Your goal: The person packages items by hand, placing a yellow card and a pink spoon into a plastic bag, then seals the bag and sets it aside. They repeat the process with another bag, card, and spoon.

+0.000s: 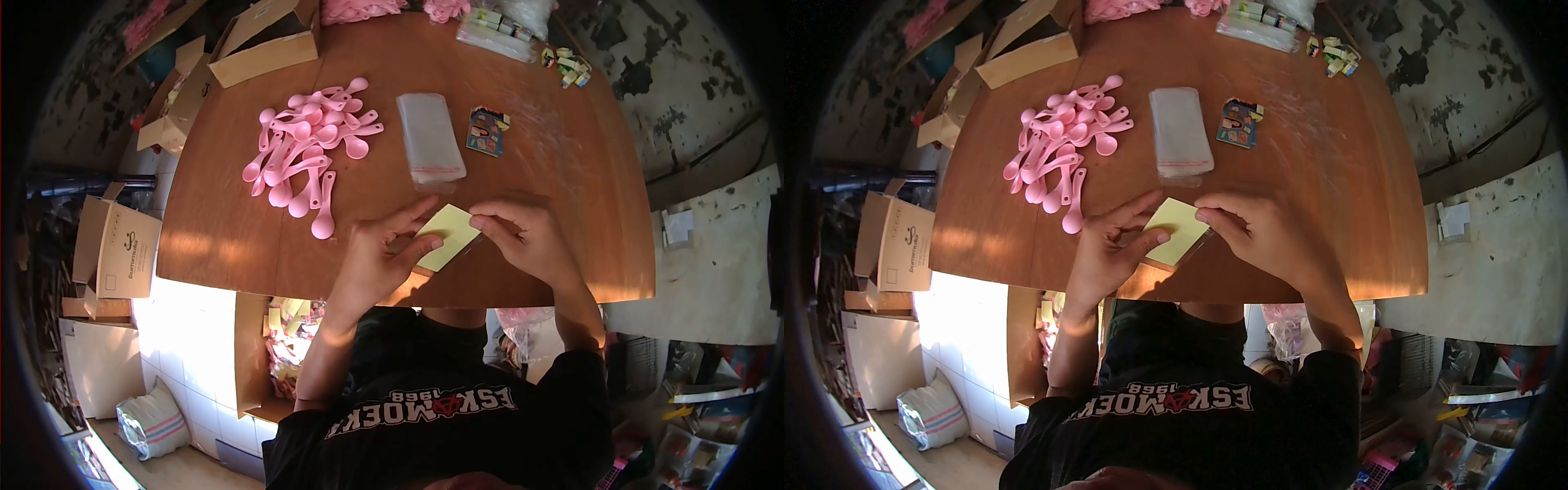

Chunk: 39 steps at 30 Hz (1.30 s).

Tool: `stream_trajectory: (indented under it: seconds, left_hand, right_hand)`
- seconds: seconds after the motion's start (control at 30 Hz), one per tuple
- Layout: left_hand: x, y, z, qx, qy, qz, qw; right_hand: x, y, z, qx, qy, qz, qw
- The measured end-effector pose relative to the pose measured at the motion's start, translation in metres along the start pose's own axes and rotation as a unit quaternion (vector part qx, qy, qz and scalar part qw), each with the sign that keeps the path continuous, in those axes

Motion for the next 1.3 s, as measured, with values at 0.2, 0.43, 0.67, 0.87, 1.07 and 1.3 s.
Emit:
stream_trajectory:
  seconds: [0.2,0.43,0.67,0.87,1.07,1.3]
  left_hand:
    - [0.002,-0.003,0.005,0.012,0.095,0.004,0.995]
    - [0.001,0.000,0.007,-0.017,0.012,0.009,1.000]
    - [0.002,0.007,-0.007,0.055,-0.073,-0.027,0.995]
    - [0.001,0.014,-0.025,0.149,-0.064,-0.054,0.985]
    - [-0.027,0.019,-0.023,0.164,-0.085,-0.107,0.977]
    - [-0.078,0.035,0.008,0.039,-0.079,-0.215,0.973]
  right_hand:
    - [-0.006,-0.003,-0.006,0.037,-0.101,-0.072,0.992]
    - [0.014,-0.001,0.001,-0.005,-0.113,0.059,0.992]
    - [0.027,0.008,-0.004,-0.045,-0.113,0.129,0.984]
    - [0.040,0.003,0.011,-0.010,0.025,0.276,0.961]
    - [0.056,-0.025,0.034,-0.051,-0.065,0.204,0.975]
    - [0.113,-0.099,0.005,-0.078,0.007,0.036,0.996]
Point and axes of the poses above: each hand's wrist, its own y-axis away from the middle knuckle, its own x-axis out of the palm, z = x × y, the point moved 6 cm from there along -y, towards the middle knuckle, and after that the axes turned 13 degrees about -z, right-handed, at the moved point
